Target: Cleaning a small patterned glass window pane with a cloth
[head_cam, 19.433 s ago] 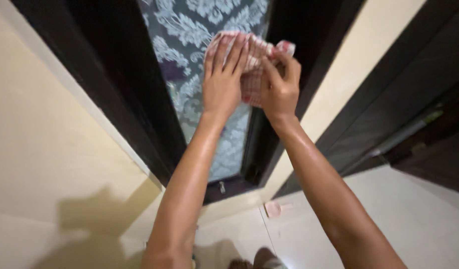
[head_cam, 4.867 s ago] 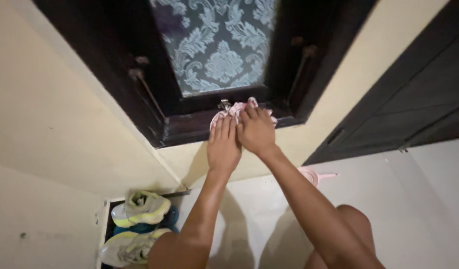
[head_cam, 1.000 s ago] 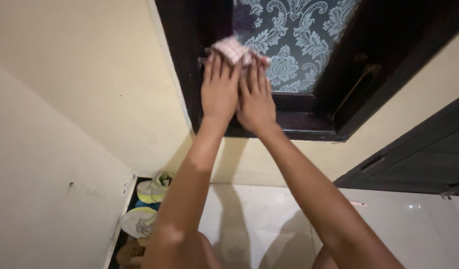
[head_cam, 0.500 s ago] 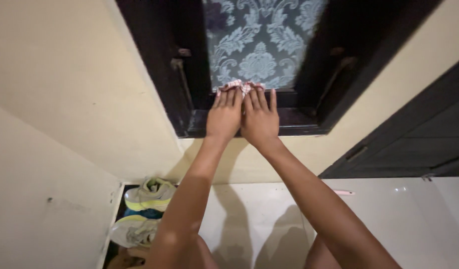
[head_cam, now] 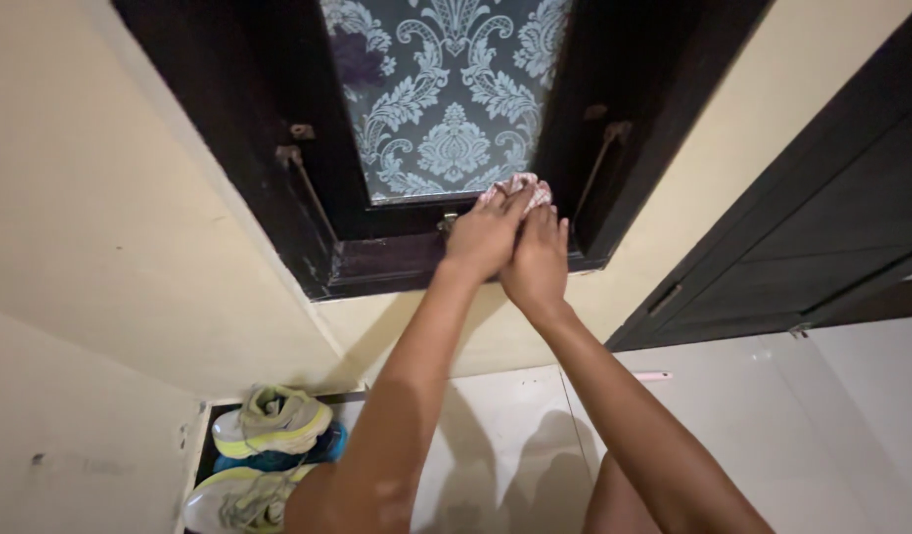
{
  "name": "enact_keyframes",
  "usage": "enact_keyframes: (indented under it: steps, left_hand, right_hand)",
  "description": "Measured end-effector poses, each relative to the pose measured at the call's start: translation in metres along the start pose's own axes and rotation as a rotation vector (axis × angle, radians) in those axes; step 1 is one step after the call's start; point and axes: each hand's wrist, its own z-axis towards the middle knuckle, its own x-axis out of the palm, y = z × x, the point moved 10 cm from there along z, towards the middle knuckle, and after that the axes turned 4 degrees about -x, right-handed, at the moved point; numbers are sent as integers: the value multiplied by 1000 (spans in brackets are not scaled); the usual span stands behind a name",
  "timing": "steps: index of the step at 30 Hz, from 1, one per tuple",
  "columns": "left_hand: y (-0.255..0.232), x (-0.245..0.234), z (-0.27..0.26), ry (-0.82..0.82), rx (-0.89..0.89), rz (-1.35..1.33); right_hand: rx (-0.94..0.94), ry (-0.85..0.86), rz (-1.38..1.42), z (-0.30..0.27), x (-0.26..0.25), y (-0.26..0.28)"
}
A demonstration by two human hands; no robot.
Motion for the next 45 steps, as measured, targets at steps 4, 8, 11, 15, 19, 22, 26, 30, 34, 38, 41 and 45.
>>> enact_keyframes:
  steps: [4, 8, 11, 15, 19, 22, 26, 30, 34, 38, 41, 45]
  left_hand:
    - [-4, 6, -4, -10, -24, 1]
    - [8, 21, -17, -397, 39, 154]
    - [3, -6, -42, -562, 84, 182]
    - [1, -31, -58, -669, 66, 279]
    - [1, -61, -71, -708, -51, 282]
    - [3, -83, -70, -531, -171, 185]
    - [42, -46, -42, -128, -251, 83]
    - [76, -18, -29, -58, -306, 0]
    - [59, -69, -42, -274, -322, -87]
    - [18, -132, -61, -671, -249, 49]
    - [-5, -150, -64, -876, -235, 249]
    - [25, -112, -45, -793, -289, 217]
  right_hand:
    - [31, 2, 194, 0, -1, -6]
    - [163, -134, 392, -1, 4, -41]
    - [208, -182, 502, 10, -9, -41]
    - [289, 79, 383, 20, 16, -32]
    - [250, -39, 352, 20, -7, -18]
    - [145, -181, 272, 19, -32, -5]
    - [-93, -336, 233, 20, -58, 10]
    - [41, -276, 246, 20, -67, -8]
    - [116, -341, 307, 18, -89, -21]
    - [24, -605, 464, 11, -142, -2]
    - [-33, -578, 463, 15, -128, -3]
    - [-26, -568, 542, 21, -116, -8]
